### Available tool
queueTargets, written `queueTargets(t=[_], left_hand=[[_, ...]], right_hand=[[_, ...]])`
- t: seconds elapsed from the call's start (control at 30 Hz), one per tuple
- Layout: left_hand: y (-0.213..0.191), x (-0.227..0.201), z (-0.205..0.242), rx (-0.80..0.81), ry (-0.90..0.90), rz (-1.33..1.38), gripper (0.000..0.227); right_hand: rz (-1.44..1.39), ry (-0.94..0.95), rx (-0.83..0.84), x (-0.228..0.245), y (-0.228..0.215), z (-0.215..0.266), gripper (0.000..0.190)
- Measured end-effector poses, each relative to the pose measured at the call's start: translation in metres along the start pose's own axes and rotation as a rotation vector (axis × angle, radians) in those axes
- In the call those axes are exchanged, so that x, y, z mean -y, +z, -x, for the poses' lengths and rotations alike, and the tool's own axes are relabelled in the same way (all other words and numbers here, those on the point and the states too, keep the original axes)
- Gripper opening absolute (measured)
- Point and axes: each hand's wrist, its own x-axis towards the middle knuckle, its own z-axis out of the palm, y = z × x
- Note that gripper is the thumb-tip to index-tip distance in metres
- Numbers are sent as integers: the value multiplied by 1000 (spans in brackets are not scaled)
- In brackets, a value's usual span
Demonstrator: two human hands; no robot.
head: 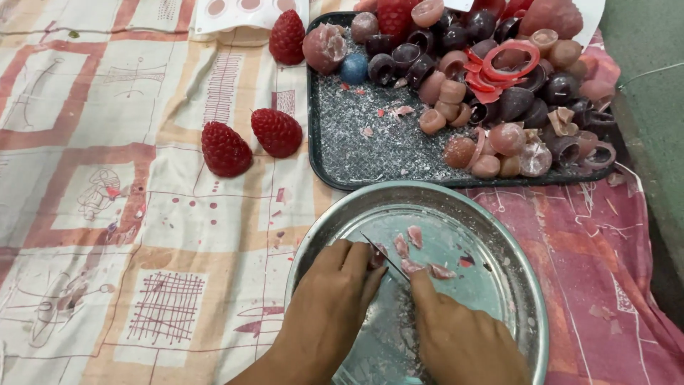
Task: Cutting and carving small pieces of wax from decorative fruit-shaped candles on a tray.
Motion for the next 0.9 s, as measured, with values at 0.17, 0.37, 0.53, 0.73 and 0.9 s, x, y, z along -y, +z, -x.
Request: queueTargets(t=[0.17,0.37,0.53,0.73,0.9], left_hand=[[4,0,-2,16,-48,-35,18],[4,4,-4,-16,-32,-26,19],[4,5,-4,-7,-13,-37,21],[-6,6,0,22,-10,12,19],[-12,10,1,78,5,62,15]], right_hand=[[5,13,164,9,-21,-4,45],[23,-45,170,8,-26,-12,51],[54,-167,44,-3,-2,-21,36],[45,-212,-21,-4,-7,-19,30],[-42,-45,48,-14,-23,-11,25]])
